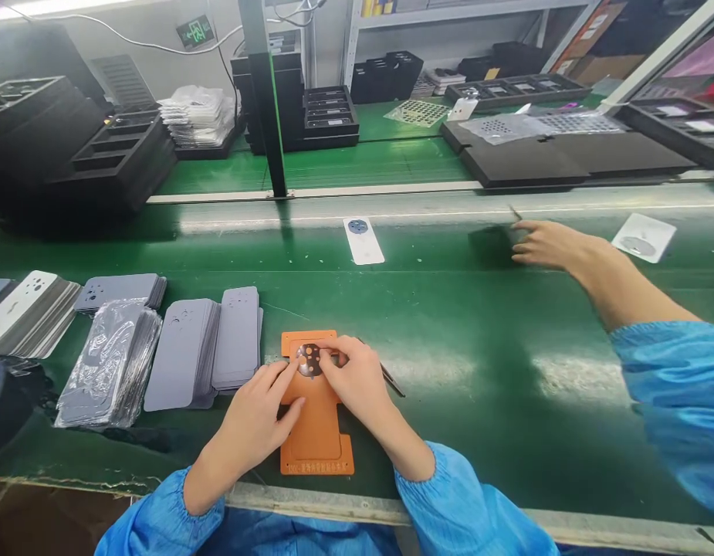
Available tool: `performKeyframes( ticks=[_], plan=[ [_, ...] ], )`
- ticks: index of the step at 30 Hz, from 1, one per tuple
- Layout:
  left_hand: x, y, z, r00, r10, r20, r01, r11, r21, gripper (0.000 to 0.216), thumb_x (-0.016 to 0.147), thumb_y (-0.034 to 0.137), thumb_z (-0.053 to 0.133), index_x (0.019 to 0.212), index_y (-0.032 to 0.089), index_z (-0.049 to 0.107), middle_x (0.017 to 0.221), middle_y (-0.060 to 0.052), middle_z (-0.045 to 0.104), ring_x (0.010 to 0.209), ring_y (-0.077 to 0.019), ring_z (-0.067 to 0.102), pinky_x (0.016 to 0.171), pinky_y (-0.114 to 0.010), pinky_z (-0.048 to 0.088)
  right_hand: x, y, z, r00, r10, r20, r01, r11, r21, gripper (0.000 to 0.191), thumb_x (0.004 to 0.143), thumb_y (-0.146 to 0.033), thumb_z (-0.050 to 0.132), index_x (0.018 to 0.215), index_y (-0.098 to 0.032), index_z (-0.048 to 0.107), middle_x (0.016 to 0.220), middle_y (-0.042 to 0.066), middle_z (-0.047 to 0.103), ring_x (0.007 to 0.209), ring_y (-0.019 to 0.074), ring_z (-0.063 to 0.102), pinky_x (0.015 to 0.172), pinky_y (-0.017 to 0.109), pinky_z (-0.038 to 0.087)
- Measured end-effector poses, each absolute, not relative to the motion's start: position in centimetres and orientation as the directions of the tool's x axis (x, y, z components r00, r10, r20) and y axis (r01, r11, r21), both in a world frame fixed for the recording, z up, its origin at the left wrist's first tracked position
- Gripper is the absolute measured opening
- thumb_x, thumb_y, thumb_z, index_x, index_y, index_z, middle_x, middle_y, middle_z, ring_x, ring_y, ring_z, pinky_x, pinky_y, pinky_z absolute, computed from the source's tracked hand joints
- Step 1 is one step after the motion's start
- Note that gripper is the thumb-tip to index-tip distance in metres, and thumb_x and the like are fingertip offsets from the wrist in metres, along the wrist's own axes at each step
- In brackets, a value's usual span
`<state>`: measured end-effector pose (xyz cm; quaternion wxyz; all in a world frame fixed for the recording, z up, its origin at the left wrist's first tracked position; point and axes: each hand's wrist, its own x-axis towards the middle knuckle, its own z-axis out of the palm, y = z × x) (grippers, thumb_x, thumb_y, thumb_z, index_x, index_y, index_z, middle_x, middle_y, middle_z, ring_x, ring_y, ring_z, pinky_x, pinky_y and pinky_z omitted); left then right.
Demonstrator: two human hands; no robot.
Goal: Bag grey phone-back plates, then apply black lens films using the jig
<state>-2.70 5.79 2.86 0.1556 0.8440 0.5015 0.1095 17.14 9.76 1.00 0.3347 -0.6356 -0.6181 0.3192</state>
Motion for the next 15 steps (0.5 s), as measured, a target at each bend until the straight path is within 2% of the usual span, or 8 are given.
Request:
performKeyframes(
  ticks=[7,12,15],
  plan=[
    [-2.59,5.68,2.70,0.471,0.880,0.069,0.822,-0.466,0.327,0.050,0.095,0.027,0.056,0.142,0.013,0.045,0.127,-0.015,0.064,0.110,-0.0292,0.063,0.089,-0.043,0.060,17.07,9.53,1.00,-0.027,0.993,0.116,0.621,0.107,-0.776,0.027,0.089,-0.020,0.056,0.101,-0.025,0.080,0.089,0.005,0.060,0.081,0.0198,0.059,0.072,0.034,0.047],
    [-2.64,5.64,2.57,0.466,0.882,0.070,0.824,-0.461,0.330,0.049,0.096,0.029,0.054,0.142,0.014,0.044,0.129,-0.015,0.064,0.112,-0.0296,0.063,0.090,-0.044,0.060,17.46,9.58,0.82,-0.082,0.991,0.110,0.681,0.136,-0.719,0.029,0.091,-0.019,0.055,0.104,-0.027,0.080,0.089,0.005,0.056,0.084,0.0212,0.059,0.078,0.037,0.049],
    [-2.69,5.59,2.60,0.470,0.880,0.073,0.820,-0.466,0.332,0.048,0.097,0.028,0.053,0.142,0.013,0.045,0.130,-0.015,0.063,0.113,-0.0295,0.063,0.090,-0.044,0.060,18.03,9.70,1.11,-0.126,0.990,0.067,0.671,0.135,-0.729,0.031,0.095,-0.020,0.053,0.109,-0.028,0.079,0.091,0.005,0.056,0.084,0.0204,0.060,0.079,0.037,0.048]
  ],
)
